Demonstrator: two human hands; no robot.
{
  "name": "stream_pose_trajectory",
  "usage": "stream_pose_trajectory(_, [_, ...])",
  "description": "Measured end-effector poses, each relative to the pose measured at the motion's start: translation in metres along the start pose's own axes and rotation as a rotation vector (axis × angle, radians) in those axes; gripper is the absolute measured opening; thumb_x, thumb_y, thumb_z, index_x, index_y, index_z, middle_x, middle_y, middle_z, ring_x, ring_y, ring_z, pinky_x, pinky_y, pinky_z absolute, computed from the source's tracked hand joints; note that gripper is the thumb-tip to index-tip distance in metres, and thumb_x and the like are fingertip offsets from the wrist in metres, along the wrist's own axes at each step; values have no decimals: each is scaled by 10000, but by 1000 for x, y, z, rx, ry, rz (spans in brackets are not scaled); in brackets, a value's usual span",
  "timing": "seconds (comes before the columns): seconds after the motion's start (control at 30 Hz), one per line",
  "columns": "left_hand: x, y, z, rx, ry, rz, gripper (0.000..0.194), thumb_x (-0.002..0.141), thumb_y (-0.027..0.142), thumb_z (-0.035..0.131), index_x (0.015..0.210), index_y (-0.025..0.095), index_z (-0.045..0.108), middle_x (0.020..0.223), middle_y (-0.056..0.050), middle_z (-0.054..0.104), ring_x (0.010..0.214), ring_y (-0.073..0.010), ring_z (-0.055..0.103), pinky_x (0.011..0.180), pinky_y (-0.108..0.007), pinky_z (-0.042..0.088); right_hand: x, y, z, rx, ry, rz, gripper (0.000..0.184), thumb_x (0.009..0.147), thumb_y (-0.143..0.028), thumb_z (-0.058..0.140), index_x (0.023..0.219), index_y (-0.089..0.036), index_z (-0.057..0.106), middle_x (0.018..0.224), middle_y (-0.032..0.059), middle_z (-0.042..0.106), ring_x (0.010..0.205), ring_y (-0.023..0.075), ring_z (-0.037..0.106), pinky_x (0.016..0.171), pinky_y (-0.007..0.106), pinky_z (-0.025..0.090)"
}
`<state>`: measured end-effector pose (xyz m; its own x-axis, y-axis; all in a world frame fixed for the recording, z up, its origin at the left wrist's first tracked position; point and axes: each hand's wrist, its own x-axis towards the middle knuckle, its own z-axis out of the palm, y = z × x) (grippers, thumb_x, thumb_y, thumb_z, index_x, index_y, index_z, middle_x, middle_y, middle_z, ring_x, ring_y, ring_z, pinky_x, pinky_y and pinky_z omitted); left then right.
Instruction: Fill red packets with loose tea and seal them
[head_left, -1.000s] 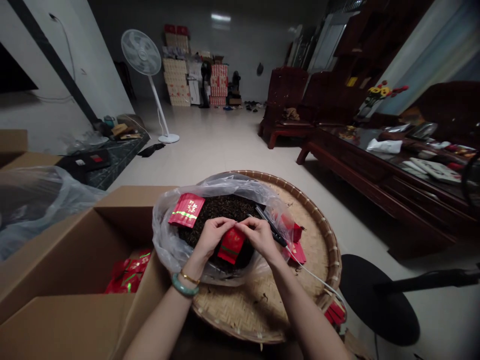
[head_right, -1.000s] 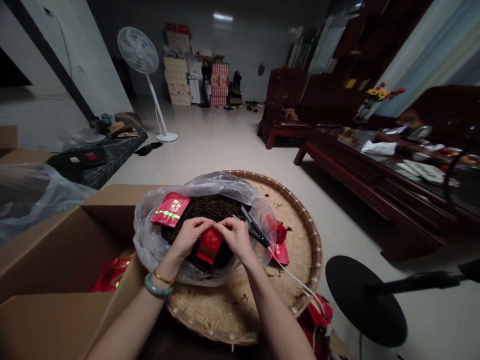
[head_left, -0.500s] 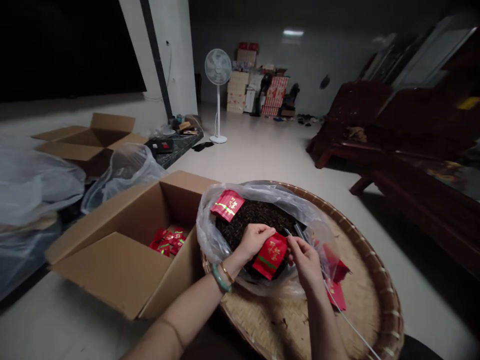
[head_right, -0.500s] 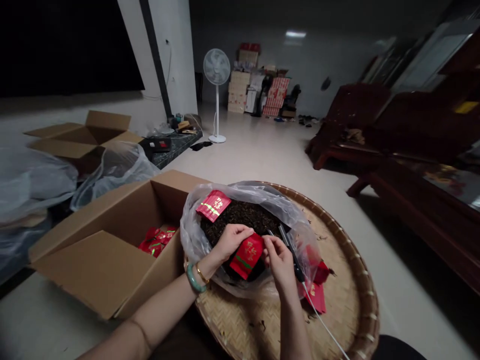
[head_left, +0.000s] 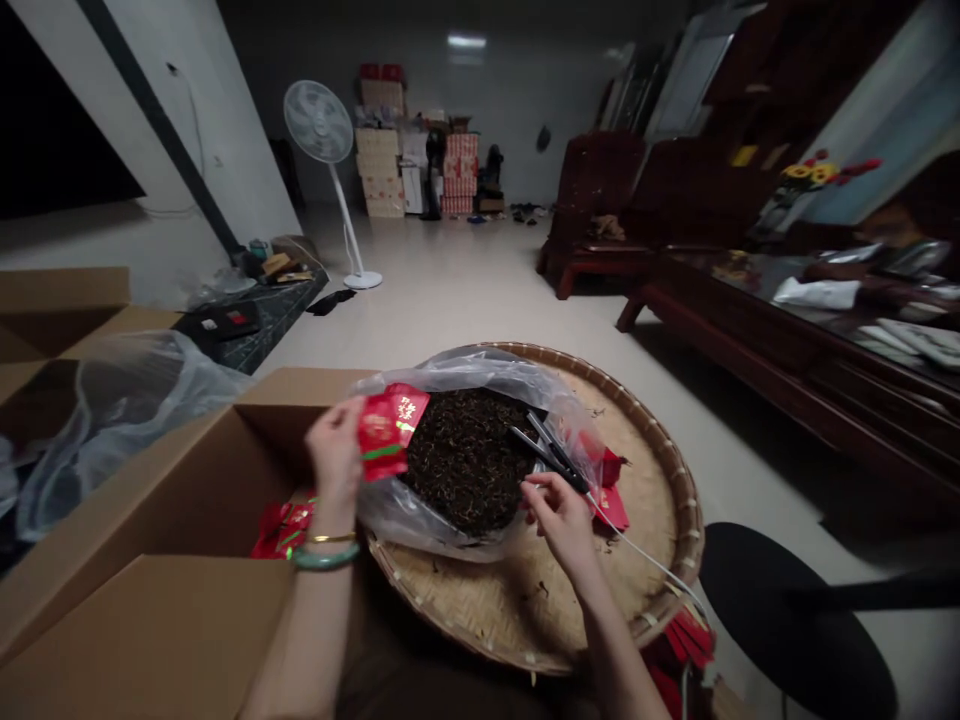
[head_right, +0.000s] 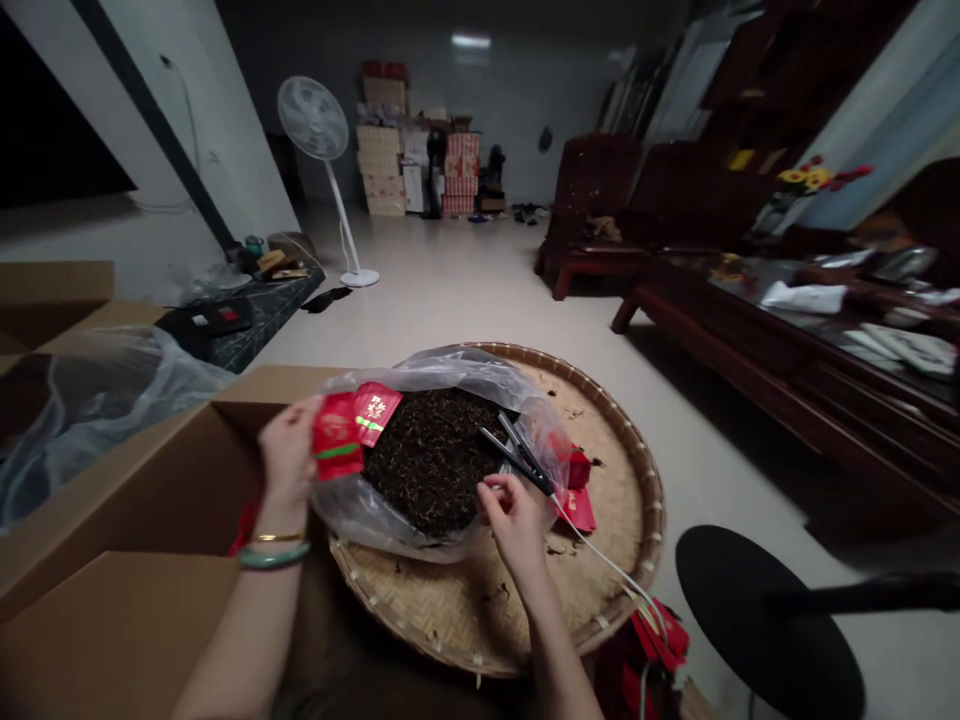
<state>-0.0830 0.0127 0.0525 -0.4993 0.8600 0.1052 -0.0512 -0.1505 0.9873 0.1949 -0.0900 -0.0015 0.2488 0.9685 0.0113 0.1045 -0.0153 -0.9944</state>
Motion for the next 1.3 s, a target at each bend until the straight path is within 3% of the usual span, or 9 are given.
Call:
stream_pose_trajectory(0.07, [26, 11, -33, 102, 407, 306, 375, 681, 304, 686, 996, 116, 612, 832, -9, 635, 774, -150, 587, 796, -314, 486, -3, 9, 0, 17, -51, -1, 443, 727, -503, 633, 1004, -170, 543, 607, -8, 605, 457, 128, 537, 359, 207, 360])
stream_pose_trajectory(0.17, [40, 15, -51, 243, 549, 467, 494, 707, 265, 676, 1153, 114, 526, 1033, -49, 596, 898, -160, 561, 888, -334, 450, -1, 19, 5, 35, -70, 5, 501, 748, -499, 606, 1108, -171, 486, 628, -20, 599, 447, 121, 531, 357, 207, 372])
stream_pose_trajectory(0.2, [37, 12, -45, 342, 460, 493, 401, 753, 287, 631, 1106, 111, 557, 1005, -61, 606, 852, -161, 568, 848, -332, 468, 1, 20, 8, 32, -72, 2, 493, 756, -500, 594, 1106, -170, 489, 624, -21, 597, 445, 121, 531, 362, 209, 377])
stream_pose_trajectory(0.3, [17, -7, -7, 792, -65, 534, 304, 770, 328, 616, 1010, 141, 629, 933, -78, 627, 835, -206, 574, 821, -348, 468, 6, 19, 17, -9, -83, -30, 449, 771, -499, 572, 1065, -162, 527, 614, -10, 601, 464, 130, 549, 385, 219, 395])
stream_pose_trajectory(0.37, [3, -20, 21, 1082, -229, 543, 315, 777, 337, 611, 1025, 145, 638, 990, -120, 610, 932, -267, 546, 847, -380, 441, 7, 18, 20, -38, -89, -44, 434, 775, -499, 563, 1045, -160, 545, 612, -2, 606, 483, 141, 564, 396, 224, 404])
stream_pose_trajectory(0.5, [-5, -34, 45, 1335, -244, 445, 322, 774, 326, 609, 1014, 115, 644, 1043, -169, 581, 1002, -331, 498, 814, -398, 425, 6, 17, 18, -51, -94, -45, 415, 783, -496, 547, 1024, -159, 561, 606, 6, 614, 488, 149, 573, 403, 231, 412])
stream_pose_trajectory(0.8, [18, -40, 36, 1323, -275, 387, 315, 831, 372, 527, 981, 151, 693, 1016, -143, 617, 948, -280, 534, 835, -349, 407, 13, 12, 20, -40, -163, -37, 402, 770, -502, 559, 990, -166, 584, 606, 9, 631, 480, 150, 585, 396, 232, 421])
stream_pose_trajectory(1.17, [3, -33, 46, 1396, -346, 421, 266, 787, 172, 491, 992, 111, 650, 992, -177, 646, 973, -312, 556, 803, -374, 424, 15, 20, 30, -82, -199, -69, 344, 798, -468, 538, 947, -170, 619, 585, 7, 628, 491, 155, 585, 471, 256, 460])
stream_pose_trajectory(1.3, [4, -30, 45, 1384, -362, 387, 293, 828, 129, 406, 968, 126, 664, 854, -157, 679, 815, -274, 619, 712, -348, 441, 12, 18, 32, -79, -199, -72, 328, 803, -476, 537, 931, -187, 628, 590, 13, 636, 505, 167, 594, 477, 263, 464])
